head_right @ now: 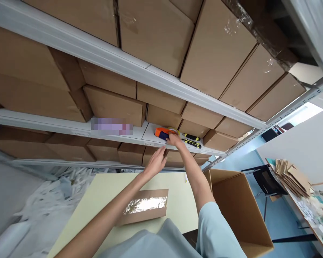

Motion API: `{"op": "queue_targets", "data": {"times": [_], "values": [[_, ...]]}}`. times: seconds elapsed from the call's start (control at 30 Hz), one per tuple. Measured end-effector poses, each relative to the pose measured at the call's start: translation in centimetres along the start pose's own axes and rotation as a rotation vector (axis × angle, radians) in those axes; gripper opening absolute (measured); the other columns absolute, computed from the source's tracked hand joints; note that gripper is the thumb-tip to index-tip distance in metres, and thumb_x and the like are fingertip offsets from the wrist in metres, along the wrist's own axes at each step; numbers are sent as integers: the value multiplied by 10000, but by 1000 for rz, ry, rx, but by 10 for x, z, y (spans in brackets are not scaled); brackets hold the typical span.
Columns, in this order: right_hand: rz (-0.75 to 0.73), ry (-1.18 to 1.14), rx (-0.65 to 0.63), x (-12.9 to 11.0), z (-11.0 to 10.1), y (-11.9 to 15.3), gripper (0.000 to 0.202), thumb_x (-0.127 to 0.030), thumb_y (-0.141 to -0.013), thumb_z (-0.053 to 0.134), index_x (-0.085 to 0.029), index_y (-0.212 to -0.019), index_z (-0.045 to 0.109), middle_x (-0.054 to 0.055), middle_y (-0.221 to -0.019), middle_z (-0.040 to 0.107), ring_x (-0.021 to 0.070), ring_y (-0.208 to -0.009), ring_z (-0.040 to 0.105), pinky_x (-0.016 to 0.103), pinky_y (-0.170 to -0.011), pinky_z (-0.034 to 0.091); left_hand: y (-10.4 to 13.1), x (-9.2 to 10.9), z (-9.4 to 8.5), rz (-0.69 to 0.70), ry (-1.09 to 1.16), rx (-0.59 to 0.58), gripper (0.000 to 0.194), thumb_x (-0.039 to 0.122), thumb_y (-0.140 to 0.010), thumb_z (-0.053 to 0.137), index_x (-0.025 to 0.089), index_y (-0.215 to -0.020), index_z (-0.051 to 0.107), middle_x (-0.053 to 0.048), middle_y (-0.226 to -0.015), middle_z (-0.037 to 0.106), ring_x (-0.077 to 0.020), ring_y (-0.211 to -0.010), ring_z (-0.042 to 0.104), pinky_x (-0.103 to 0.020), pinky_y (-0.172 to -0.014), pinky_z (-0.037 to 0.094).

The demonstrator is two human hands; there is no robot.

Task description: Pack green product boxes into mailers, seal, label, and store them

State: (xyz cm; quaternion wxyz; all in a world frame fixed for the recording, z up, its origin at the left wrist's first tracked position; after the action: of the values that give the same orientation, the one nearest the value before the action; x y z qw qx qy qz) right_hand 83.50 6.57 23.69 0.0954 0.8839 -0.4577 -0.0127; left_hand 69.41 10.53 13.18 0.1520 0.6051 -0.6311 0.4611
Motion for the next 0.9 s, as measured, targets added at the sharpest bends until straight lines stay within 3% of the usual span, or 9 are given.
{"op": "queue_targets", "data": {"times": [0.17, 0.27, 0.37, 0.5, 0.57, 0.67, 0.8, 0.9], "values": [[2, -42, 113, 7, 13, 0, 610, -237, -1060, 579, -13, -1623, 508, 279, -1696, 555, 351, -1569, 523, 463, -1356, 364, 81, -23, 6, -142, 47, -69, 592, 299, -1060, 520, 111, -1620, 560, -236, -1661, 617, -380, -1558, 605, -567, -1323, 496], [-1, -164, 353, 17, 41, 40, 705, -327, -1088, 546, -42, -1718, 407, 290, -1749, 471, 395, -1632, 442, 569, -1370, 358, 139, -47, -5, -291, 54, -41, 595, 339, -1052, 559, 139, -1612, 576, -212, -1667, 615, -372, -1579, 580, -556, -1348, 471], [11, -344, 441, 21, 112, 120, 680, -424, -1167, 419, -127, -1775, 352, 249, -1786, 433, 380, -1694, 376, 619, -1382, 352, 207, -81, -22, -510, 10, 11, 595, 344, -1031, 578, 146, -1591, 599, -205, -1629, 639, -368, -1558, 594, -539, -1353, 465], [171, -624, 229, -1, 232, 243, 718, -566, -1204, 282, -154, -1786, 368, 220, -1815, 423, 350, -1725, 367, 625, -1415, 332, 283, -113, -29, -782, -67, -64, 664, 421, -1031, 594, 89, -1606, 574, -252, -1611, 642, -399, -1512, 631, -555, -1299, 511], [301, -752, 92, -18, 279, 287, 805, -628, -1196, 223, -108, -1801, 329, 232, -1844, 382, 344, -1753, 330, 613, -1437, 305, 300, -115, -21, -844, -76, -123, 688, 459, -1046, 589, 91, -1626, 553, -255, -1611, 646, -404, -1489, 649, -558, -1274, 528], [451, -877, -45, -37, 322, 313, 916, -705, -1175, 186, -54, -1816, 255, 241, -1866, 339, 344, -1776, 290, 587, -1448, 291, 299, -103, 1, -847, -76, -197, 711, 517, -1063, 581, 92, -1631, 542, -259, -1584, 667, -422, -1491, 643, -560, -1257, 531], [578, -923, -67, -41, 341, 303, 1090, -866, -1093, 374, -74, -1824, 208, 244, -1854, 364, 387, -1754, 335, 599, -1410, 358, 286, -87, 23, -900, -150, -171, 1078, 700, -965, 727, -11, -1707, 401, -346, -1673, 550, -482, -1577, 547, -577, -1293, 489], [645, -951, -87, -35, 350, 297, 1194, -926, -1016, 512, -112, -1828, 191, 253, -1788, 477, 423, -1635, 522, 614, -1317, 483, 286, -91, 30, -991, -213, -157, 1293, 750, -838, 853, -31, -1733, 341, -374, -1670, 537, -518, -1556, 557, -597, -1266, 505]]}}
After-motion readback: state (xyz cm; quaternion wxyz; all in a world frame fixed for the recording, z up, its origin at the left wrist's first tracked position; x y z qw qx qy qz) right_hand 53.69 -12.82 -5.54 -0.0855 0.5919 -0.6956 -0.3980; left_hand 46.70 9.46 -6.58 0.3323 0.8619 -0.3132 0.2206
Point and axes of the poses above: each hand's wrist, its own y-axis away from the middle knuckle, its own z-axis out of the palm, x = y × z, the point moved 6 cm from there along -y, towards the middle knuckle
